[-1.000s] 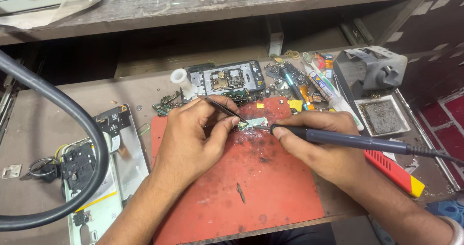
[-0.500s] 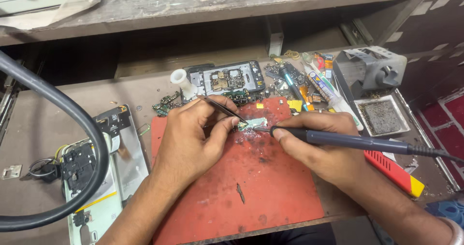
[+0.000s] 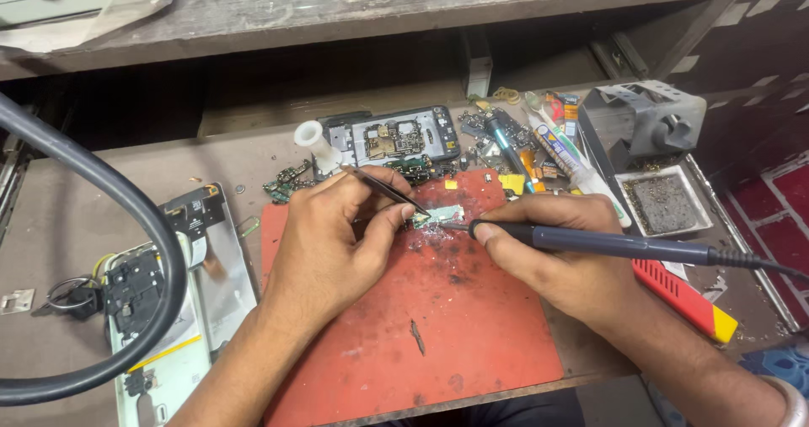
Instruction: The person uses a soldering iron and tweezers to apply solder to a small circuit board component on a red work mat. The person holds the component steady with tweezers while applying heat and solder, then repositions the component and continues soldering different areas.
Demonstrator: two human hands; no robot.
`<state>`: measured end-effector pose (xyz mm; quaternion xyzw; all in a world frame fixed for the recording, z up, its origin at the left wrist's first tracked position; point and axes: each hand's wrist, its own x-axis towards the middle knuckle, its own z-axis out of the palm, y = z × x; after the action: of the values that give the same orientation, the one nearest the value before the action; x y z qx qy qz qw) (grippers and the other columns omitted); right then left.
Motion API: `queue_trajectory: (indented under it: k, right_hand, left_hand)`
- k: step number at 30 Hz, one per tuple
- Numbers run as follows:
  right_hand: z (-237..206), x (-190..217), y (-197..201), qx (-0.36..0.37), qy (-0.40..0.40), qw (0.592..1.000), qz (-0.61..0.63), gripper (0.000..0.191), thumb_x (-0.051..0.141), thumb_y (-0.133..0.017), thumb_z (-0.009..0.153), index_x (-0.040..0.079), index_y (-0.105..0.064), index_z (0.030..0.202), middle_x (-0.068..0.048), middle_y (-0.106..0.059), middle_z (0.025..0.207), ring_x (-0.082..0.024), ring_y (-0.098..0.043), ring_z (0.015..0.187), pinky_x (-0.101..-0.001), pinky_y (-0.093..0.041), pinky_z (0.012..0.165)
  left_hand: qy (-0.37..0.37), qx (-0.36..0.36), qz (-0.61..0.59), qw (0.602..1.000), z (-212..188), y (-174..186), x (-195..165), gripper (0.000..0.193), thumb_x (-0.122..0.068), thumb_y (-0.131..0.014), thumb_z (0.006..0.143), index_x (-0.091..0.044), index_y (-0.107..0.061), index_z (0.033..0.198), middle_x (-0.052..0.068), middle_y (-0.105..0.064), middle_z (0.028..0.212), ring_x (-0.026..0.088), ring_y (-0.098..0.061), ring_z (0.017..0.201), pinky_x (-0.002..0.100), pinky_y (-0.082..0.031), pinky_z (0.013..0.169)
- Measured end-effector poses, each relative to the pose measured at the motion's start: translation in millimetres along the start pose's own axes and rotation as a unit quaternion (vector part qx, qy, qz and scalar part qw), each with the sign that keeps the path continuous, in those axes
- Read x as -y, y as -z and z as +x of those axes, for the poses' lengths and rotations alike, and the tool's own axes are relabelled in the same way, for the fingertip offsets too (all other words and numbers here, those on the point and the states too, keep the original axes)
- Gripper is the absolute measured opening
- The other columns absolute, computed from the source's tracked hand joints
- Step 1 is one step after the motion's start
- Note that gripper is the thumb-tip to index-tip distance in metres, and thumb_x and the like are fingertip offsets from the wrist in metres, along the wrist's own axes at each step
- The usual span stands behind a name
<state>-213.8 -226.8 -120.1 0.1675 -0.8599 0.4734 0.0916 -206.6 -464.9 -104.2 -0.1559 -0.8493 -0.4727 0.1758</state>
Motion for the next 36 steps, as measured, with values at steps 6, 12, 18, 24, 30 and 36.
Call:
queue_trajectory:
  k: [6, 12, 18, 24, 30, 36]
  right_hand:
    - [1, 2, 1, 0.006, 0.008, 1.000, 0.008, 0.015, 0.015, -0.079, 0.082, 0.003, -0.081, 0.090, -0.003, -0.076, 0.064, -0.006, -0.067, 0.055, -0.0224, -0.051, 0.050]
    - [0, 6, 2, 0.015, 0.016, 1.000, -0.009, 0.016, 0.016, -0.079, 0.082, 0.003, -0.081, 0.091, -0.004, -0.076, 0.063, -0.007, -0.068, 0.053, -0.0233, -0.051, 0.050]
    - [1, 13, -4, 0.037, 0.028, 0.999, 0.011, 0.020, 0.019, -0.078, 0.084, 0.004, -0.080, 0.098, -0.002, -0.079, 0.073, -0.006, -0.071, 0.062, -0.0222, -0.055, 0.056]
    - [5, 16, -9, 0.031, -0.012, 0.999, -0.014, 0.020, 0.021, -0.079, 0.082, 0.006, -0.082, 0.096, -0.003, -0.078, 0.069, -0.007, -0.069, 0.059, -0.0234, -0.053, 0.054]
    - [9, 9, -6, 0.040, -0.011, 0.999, -0.017, 0.020, 0.022, -0.079, 0.082, 0.006, -0.081, 0.095, -0.003, -0.079, 0.071, -0.007, -0.072, 0.061, -0.0234, -0.055, 0.055]
    - [10, 5, -7, 0.033, 0.002, 0.999, 0.016, 0.021, 0.021, -0.078, 0.084, 0.006, -0.081, 0.098, -0.004, -0.081, 0.078, -0.008, -0.073, 0.068, -0.0240, -0.057, 0.061]
  left_hand:
    - [-0.021, 0.001, -0.010, 1.000, -1, 0, 0, 0.010, 0.000, -0.072, 0.087, 0.001, -0.073, 0.096, 0.008, -0.076, 0.085, 0.011, -0.074, 0.069, 0.026, -0.058, 0.061]
    - [-0.003, 0.002, -0.017, 1.000, -1, 2, 1, 0.009, 0.000, -0.073, 0.086, 0.002, -0.073, 0.095, 0.008, -0.076, 0.085, 0.011, -0.074, 0.067, 0.025, -0.058, 0.059]
    - [0.003, 0.002, -0.017, 1.000, -4, 6, 2, 0.008, 0.000, -0.073, 0.086, 0.002, -0.073, 0.093, 0.007, -0.076, 0.085, 0.011, -0.073, 0.065, 0.025, -0.057, 0.057]
    - [0.043, 0.017, -0.029, 0.998, -3, 8, 5, 0.011, -0.001, -0.072, 0.086, 0.000, -0.074, 0.097, 0.007, -0.075, 0.079, 0.010, -0.074, 0.062, 0.025, -0.058, 0.057]
    - [0.020, 0.012, -0.006, 1.000, 1, 5, 8, 0.011, -0.002, -0.074, 0.086, 0.000, -0.073, 0.097, 0.007, -0.076, 0.080, 0.010, -0.074, 0.065, 0.025, -0.058, 0.058]
    - [0.012, 0.005, -0.035, 0.999, 2, 2, 9, 0.012, -0.001, -0.073, 0.086, 0.000, -0.073, 0.099, 0.007, -0.075, 0.081, 0.009, -0.074, 0.067, 0.024, -0.059, 0.061]
